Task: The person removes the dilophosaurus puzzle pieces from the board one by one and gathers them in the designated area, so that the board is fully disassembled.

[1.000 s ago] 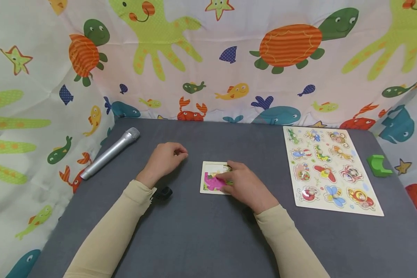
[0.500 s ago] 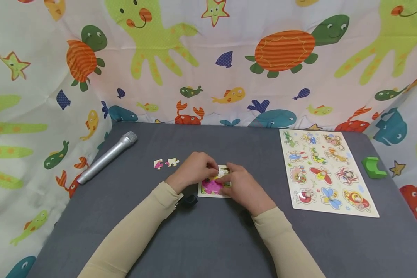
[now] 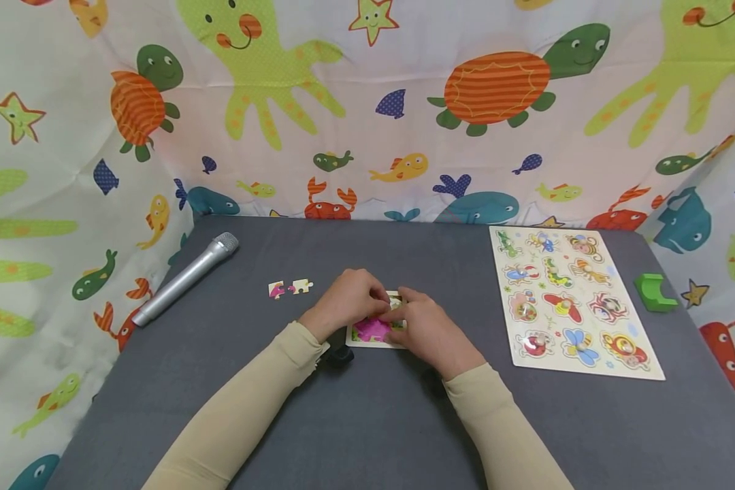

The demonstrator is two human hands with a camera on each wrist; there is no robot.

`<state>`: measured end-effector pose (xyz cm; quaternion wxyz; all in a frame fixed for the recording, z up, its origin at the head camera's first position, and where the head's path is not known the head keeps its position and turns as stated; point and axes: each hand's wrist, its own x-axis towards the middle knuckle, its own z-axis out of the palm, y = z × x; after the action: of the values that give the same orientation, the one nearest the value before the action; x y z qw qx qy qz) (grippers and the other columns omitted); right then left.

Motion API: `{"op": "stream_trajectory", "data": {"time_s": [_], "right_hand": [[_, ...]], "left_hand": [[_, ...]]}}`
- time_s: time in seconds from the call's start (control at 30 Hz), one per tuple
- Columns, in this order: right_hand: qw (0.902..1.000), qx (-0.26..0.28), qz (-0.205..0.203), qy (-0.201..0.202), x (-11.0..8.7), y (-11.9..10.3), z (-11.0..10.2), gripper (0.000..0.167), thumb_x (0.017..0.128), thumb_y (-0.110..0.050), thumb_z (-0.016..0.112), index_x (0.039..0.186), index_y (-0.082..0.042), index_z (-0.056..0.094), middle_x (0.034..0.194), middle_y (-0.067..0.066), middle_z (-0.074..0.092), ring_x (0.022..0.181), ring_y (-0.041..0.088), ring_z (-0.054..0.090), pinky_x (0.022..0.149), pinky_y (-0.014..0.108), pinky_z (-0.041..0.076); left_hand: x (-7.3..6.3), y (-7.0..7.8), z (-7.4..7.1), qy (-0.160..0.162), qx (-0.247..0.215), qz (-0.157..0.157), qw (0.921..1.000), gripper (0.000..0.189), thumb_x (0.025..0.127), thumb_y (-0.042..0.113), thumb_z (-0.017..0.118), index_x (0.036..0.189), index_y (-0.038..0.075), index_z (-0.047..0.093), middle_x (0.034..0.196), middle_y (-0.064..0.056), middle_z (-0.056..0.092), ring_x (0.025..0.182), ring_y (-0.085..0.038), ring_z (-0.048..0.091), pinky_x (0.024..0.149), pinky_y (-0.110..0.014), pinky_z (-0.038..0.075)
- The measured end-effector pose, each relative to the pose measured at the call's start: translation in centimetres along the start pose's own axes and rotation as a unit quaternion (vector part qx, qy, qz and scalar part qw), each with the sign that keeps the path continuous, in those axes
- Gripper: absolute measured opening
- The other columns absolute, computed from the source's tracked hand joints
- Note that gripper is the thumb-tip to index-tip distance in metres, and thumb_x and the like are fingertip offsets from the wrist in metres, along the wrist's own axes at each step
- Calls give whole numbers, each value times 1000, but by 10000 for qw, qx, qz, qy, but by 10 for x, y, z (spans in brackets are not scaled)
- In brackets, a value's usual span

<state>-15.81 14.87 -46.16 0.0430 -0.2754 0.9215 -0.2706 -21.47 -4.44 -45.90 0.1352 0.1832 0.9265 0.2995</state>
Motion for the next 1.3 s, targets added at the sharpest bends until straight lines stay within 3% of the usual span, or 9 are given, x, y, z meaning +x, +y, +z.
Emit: {"op": "stream_trajectory", "data": {"time_s": [0.4, 0.63, 0.9, 1.13, 1.3], "right_hand": [[9999, -49, -11, -89, 0, 0, 1, 30, 91, -17, 88, 120, -11, 84, 150, 26, 62, 136, 45, 63, 110, 58, 54], [9997, 3, 188, -135, 1, -1, 0, 30, 90, -17, 88, 120, -13, 84, 154, 28, 59, 142, 48, 58, 112, 60, 52], [9999, 0, 101, -21, 1, 1, 2, 29, 90, -16, 88, 119, -13, 85, 147, 24, 63, 130, 43, 64, 108, 57, 56], [9993, -69, 333, -155, 2, -2, 1, 30, 91, -18, 87, 121, -14, 84, 156, 33, 55, 143, 53, 56, 113, 62, 50], [9995, -178, 238, -114, 1, -3, 0, 32, 90, -19, 89, 121, -13, 84, 147, 29, 62, 130, 47, 64, 108, 58, 55]], "left_hand": [[-2, -2, 2, -5, -146, -11, 9999, 11, 97, 21, 80, 89, 19, 87, 77, 9, 77, 64, -7, 63, 56, -23, 48], [-1, -1, 1, 22, -62, 26, 10000, 11, 98, 22, 79, 91, 18, 87, 79, 9, 77, 65, -6, 64, 57, -22, 49], [1, -2, 2, 28, 47, 82, 10000, 11, 98, 23, 79, 91, 19, 86, 79, 9, 77, 66, -6, 64, 56, -22, 49], [2, -1, 2, 67, 38, 81, 9999, 10, 96, 24, 81, 90, 19, 86, 81, 9, 77, 67, -6, 65, 57, -22, 49], [1, -1, 1, 94, 22, 93, 9999, 10, 97, 23, 81, 89, 18, 86, 81, 8, 77, 68, -6, 65, 58, -21, 49]]}}
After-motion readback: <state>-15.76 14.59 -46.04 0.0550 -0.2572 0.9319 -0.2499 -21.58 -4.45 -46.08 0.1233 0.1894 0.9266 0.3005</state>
